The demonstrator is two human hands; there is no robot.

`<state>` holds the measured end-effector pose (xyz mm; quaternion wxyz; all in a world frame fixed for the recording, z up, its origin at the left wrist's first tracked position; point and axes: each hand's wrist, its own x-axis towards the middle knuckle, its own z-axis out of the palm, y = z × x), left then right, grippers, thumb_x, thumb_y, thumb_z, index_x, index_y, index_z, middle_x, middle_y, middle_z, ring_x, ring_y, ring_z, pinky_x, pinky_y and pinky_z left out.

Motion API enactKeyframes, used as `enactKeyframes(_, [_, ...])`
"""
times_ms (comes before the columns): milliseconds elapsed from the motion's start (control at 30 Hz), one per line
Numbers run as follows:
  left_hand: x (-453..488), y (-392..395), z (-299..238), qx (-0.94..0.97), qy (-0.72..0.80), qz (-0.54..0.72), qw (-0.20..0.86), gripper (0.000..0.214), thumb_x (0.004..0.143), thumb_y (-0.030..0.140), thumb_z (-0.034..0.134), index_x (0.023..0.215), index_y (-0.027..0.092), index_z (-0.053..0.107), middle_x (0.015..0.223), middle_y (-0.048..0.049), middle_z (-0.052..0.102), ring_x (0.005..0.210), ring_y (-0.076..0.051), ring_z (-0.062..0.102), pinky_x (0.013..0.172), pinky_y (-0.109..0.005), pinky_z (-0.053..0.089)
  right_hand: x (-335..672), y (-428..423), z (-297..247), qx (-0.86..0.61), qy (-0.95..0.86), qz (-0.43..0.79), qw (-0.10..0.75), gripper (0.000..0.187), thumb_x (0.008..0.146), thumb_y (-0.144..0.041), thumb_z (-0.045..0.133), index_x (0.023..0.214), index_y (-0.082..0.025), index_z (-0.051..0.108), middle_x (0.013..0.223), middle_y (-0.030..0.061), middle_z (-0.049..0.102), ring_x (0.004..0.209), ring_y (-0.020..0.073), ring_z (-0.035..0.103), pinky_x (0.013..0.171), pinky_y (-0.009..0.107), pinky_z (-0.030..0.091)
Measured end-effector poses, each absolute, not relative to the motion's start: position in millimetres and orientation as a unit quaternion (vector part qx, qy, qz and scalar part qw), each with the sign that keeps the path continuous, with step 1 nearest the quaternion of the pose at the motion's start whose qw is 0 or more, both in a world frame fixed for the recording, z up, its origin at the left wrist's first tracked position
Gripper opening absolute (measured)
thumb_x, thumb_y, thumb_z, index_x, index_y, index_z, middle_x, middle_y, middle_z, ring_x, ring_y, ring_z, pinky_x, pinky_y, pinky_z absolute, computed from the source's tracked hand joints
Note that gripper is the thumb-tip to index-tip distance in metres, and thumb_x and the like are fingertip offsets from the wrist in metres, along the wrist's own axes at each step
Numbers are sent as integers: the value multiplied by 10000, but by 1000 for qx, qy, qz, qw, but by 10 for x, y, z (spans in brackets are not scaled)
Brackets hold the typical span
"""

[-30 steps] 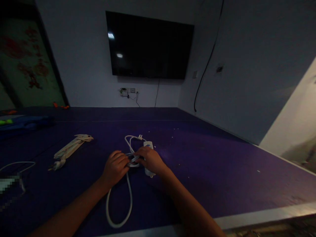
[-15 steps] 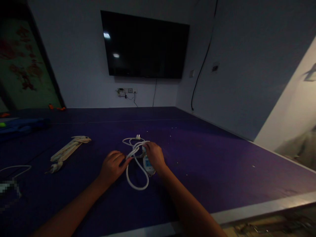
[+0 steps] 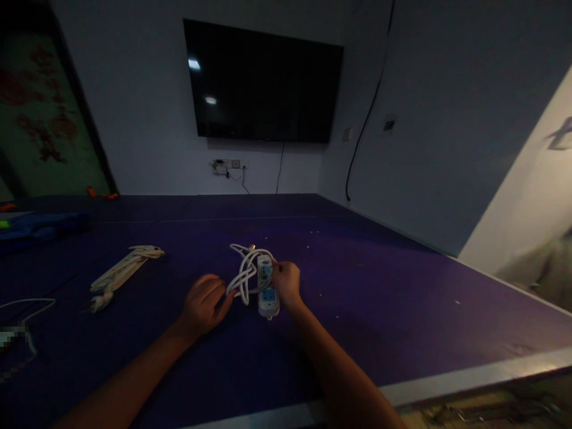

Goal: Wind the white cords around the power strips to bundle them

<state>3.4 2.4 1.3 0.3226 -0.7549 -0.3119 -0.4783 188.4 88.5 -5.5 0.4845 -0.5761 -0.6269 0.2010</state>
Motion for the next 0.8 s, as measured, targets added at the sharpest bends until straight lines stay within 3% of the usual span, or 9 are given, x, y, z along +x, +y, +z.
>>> enactKeyframes(233, [24,1,20,-741,-303,-494,340,61,782,155,583,727,163,558,674,-22,624,645,-124,585,719,-308,526,1914,920,-76,-589,-561,301,497,407,776,-327,481,404,-165,499,318,-10,460,300,100,426,353,193,286])
enactKeyframes(533, [76,-80,46,-742,-291,-482,365,47,774,160,604,748,161,565,672,-18,632,640,-121,587,723,-303,498,1943,1012,-169,-557,-486,369,563,340,776,-238,485,442,-174,483,356,2,468,317,102,443,340,197,314])
enactKeyframes(800, [-35,54,-18,-672,-461,-528,239,279,811,324,565,574,184,517,559,9,577,562,-125,543,633,-277,430,1921,982,-142,-521,-495,369,589,334,827,-277,432,516,-176,501,405,-13,483,350,98,458,367,195,347])
